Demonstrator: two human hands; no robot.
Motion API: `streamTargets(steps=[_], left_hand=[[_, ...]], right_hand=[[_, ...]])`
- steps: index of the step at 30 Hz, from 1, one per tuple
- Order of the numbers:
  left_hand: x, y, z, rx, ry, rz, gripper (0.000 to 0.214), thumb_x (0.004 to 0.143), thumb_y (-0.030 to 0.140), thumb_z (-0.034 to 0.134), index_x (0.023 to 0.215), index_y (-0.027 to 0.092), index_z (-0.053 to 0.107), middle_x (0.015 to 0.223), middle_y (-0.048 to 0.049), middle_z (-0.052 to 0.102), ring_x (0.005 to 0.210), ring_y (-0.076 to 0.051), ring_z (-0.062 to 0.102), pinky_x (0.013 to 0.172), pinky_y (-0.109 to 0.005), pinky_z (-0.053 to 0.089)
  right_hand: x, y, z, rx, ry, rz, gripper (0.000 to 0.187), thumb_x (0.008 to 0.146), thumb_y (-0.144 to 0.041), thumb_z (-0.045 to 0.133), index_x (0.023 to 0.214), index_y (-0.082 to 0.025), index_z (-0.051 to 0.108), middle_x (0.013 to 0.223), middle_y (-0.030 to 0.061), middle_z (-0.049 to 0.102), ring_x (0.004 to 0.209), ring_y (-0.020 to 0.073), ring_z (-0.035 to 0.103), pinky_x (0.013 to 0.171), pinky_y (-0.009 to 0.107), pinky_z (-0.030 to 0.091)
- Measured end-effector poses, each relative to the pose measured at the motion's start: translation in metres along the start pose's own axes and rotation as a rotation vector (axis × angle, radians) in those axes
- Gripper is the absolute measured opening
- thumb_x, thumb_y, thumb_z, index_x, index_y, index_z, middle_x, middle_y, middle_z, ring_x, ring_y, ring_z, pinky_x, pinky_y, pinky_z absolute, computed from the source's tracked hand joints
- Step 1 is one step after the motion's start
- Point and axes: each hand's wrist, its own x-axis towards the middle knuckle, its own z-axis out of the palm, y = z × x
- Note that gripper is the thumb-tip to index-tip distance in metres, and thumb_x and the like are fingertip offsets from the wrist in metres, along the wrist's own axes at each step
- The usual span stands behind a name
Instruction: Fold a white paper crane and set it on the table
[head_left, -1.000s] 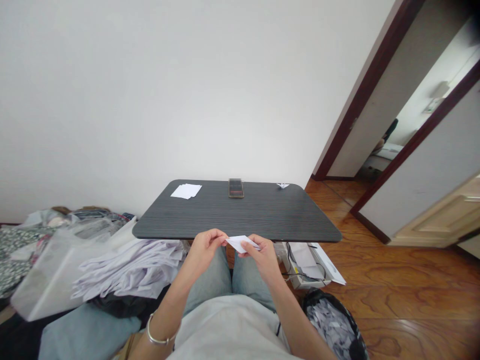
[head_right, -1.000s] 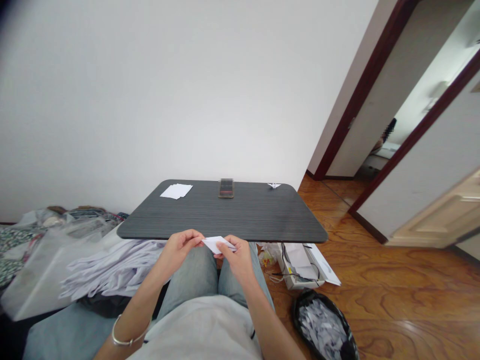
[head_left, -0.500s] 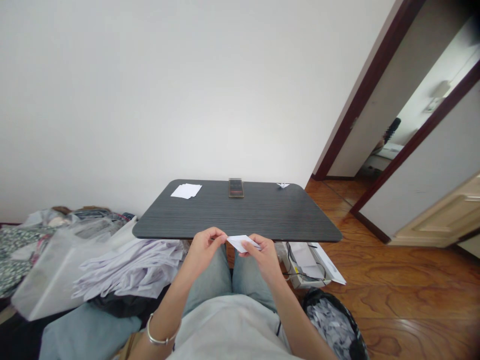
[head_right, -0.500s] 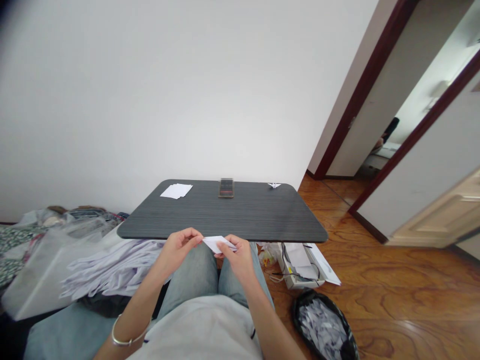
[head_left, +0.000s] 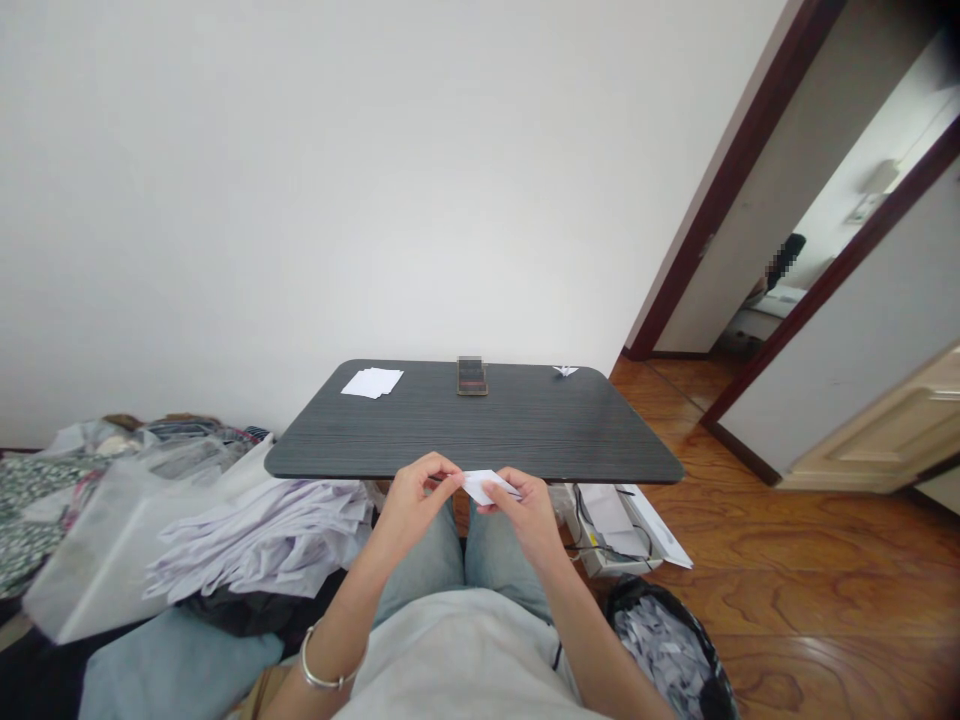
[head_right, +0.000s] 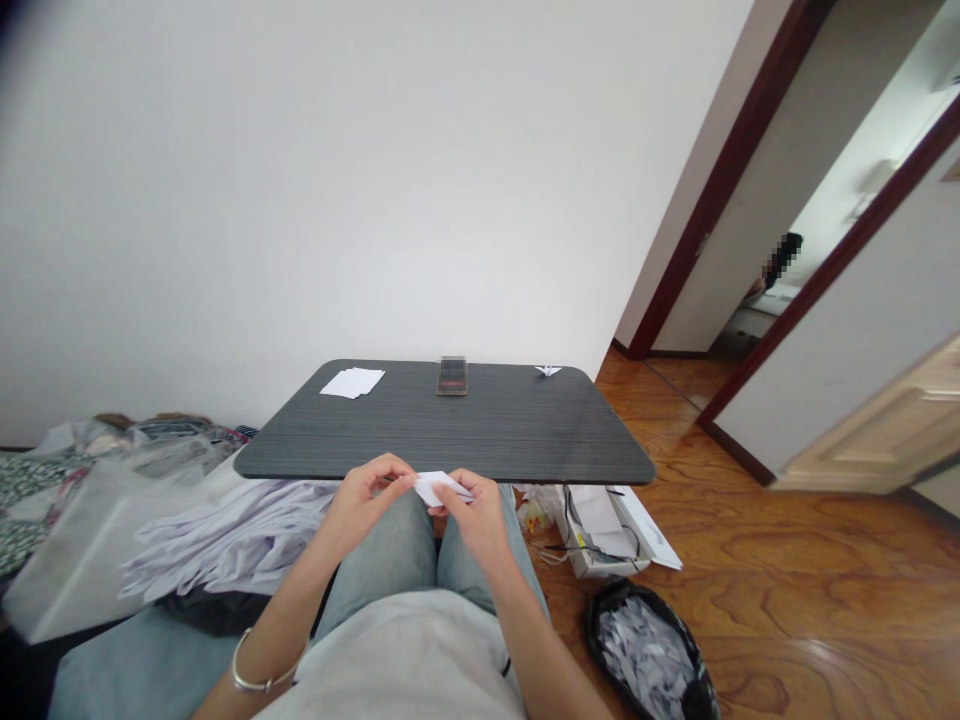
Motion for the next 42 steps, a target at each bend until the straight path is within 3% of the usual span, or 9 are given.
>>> streamTargets(steps=[9,17,25,42], left_hand=[[-0.001,-0.008,0.012,0.012,0.092,0.033,0.016,0.079,0.022,0.050,0.068,0.016,0.060,0.075,-0.0023,0.062,0.073,-0.015,0.057,0.064,-0.023,0.042],[0.001,-0.003,0.011,-0.061,0.044,-0.007,0.016,0.078,0.025,0.053,0.069,0.015,0.061,0.078,-0.0046,0.064,0.076,-0.016,0.057,0.064,-0.024,0.042],[0.001,-0.006,0.017,-0.026,0.096,0.023,0.015,0.076,0.023,0.055,0.065,0.015,0.060,0.073,-0.0041,0.064,0.072,-0.015,0.056,0.063,-0.025,0.042],[0.000,-0.004,0.020,-0.079,0.084,-0.004,0.013,0.073,0.024,0.059,0.065,0.015,0.063,0.074,-0.0046,0.066,0.072,-0.016,0.058,0.063,-0.025,0.043]], right_hand=[[0.000,0.001,0.002,0.018,0.001,0.007,0.022,0.068,-0.037,0.066,0.064,-0.015,0.065,0.057,-0.0011,0.058,0.055,0.0126,0.053,0.051,0.024,0.053],[0.000,-0.004,0.002,0.007,0.004,0.011,0.024,0.067,-0.039,0.067,0.062,-0.016,0.064,0.057,-0.0006,0.059,0.053,0.0129,0.053,0.051,0.025,0.053],[-0.001,-0.003,0.003,0.022,-0.003,0.003,0.028,0.070,-0.042,0.063,0.061,-0.016,0.062,0.058,-0.0004,0.057,0.055,0.0141,0.053,0.052,0.025,0.051],[-0.002,-0.001,0.002,-0.007,-0.001,-0.010,0.030,0.070,-0.045,0.063,0.061,-0.017,0.062,0.056,-0.0005,0.056,0.054,0.0143,0.053,0.051,0.025,0.050]])
